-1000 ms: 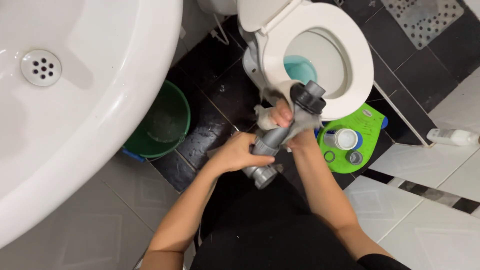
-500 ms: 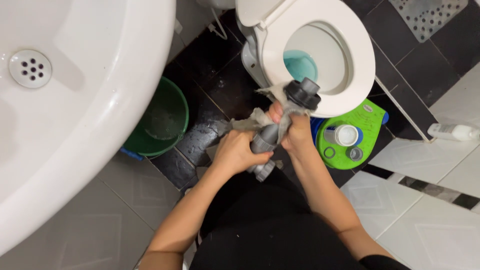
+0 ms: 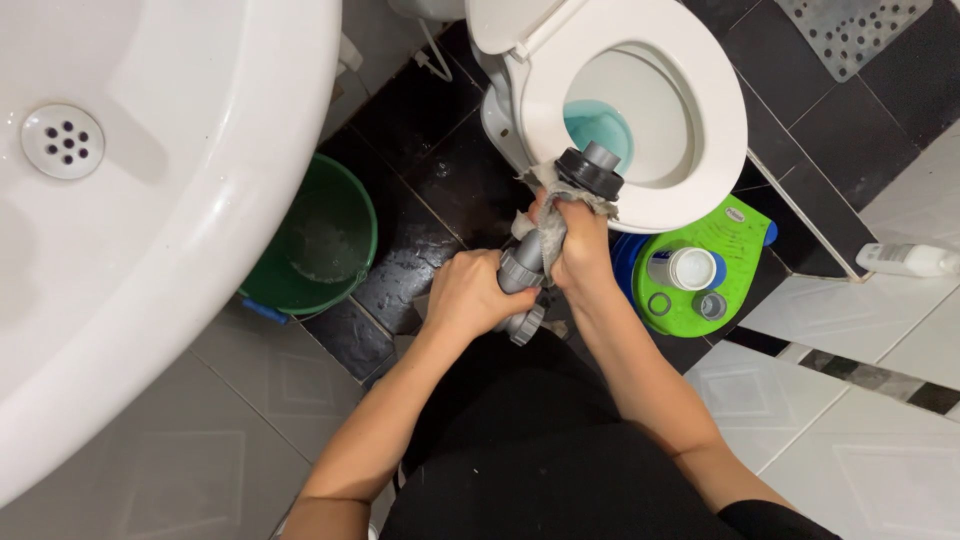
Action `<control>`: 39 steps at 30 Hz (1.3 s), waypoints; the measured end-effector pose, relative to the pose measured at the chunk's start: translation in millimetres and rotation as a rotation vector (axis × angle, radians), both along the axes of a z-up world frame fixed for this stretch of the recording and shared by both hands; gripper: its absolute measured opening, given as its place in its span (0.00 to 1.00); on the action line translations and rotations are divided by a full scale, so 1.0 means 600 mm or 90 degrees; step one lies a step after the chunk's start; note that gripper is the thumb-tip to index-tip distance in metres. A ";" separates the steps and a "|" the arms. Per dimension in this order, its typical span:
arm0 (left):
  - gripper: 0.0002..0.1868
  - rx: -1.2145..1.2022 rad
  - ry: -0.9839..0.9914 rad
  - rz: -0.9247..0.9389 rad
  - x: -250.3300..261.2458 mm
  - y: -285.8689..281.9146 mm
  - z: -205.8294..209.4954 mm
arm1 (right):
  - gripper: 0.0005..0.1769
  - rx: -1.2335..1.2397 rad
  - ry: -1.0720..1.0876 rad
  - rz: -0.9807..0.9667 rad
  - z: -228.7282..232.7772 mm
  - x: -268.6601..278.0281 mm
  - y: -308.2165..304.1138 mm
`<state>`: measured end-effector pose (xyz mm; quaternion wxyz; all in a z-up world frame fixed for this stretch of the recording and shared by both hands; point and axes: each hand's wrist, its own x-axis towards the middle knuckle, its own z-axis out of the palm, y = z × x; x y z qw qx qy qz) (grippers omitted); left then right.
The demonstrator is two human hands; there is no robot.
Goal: Assembling and inspecting plumbing pipes for a sink drain repair.
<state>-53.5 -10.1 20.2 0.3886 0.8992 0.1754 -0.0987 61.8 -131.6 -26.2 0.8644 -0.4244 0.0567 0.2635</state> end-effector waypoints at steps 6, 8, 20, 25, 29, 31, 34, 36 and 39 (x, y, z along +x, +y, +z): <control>0.24 -0.014 0.000 0.025 0.007 0.000 -0.002 | 0.05 -0.073 -0.018 -0.027 -0.032 0.009 0.008; 0.24 -0.013 0.001 0.037 0.007 0.000 -0.010 | 0.05 -0.098 -0.016 -0.047 -0.041 0.010 0.018; 0.28 -0.627 -0.040 0.185 -0.031 0.048 -0.140 | 0.30 0.092 0.025 0.292 -0.071 0.005 -0.054; 0.29 -0.329 -0.030 0.383 0.005 0.022 -0.073 | 0.31 0.028 -0.049 0.242 -0.064 -0.080 -0.045; 0.30 -0.180 -0.165 0.286 -0.003 0.006 -0.075 | 0.30 -0.031 -0.083 0.107 -0.133 -0.094 -0.057; 0.31 -0.227 -0.190 0.258 -0.020 0.017 -0.096 | 0.24 -0.035 -0.068 0.026 -0.158 -0.087 -0.060; 0.44 -0.520 -0.188 0.279 -0.052 0.043 -0.128 | 0.22 0.008 0.012 0.043 -0.127 -0.078 -0.048; 0.50 -0.626 -0.141 0.185 -0.070 0.047 -0.161 | 0.32 0.059 0.176 0.055 -0.110 -0.080 -0.031; 0.52 -0.713 -0.187 0.179 -0.067 0.040 -0.209 | 0.40 0.190 0.137 0.134 -0.083 -0.083 -0.019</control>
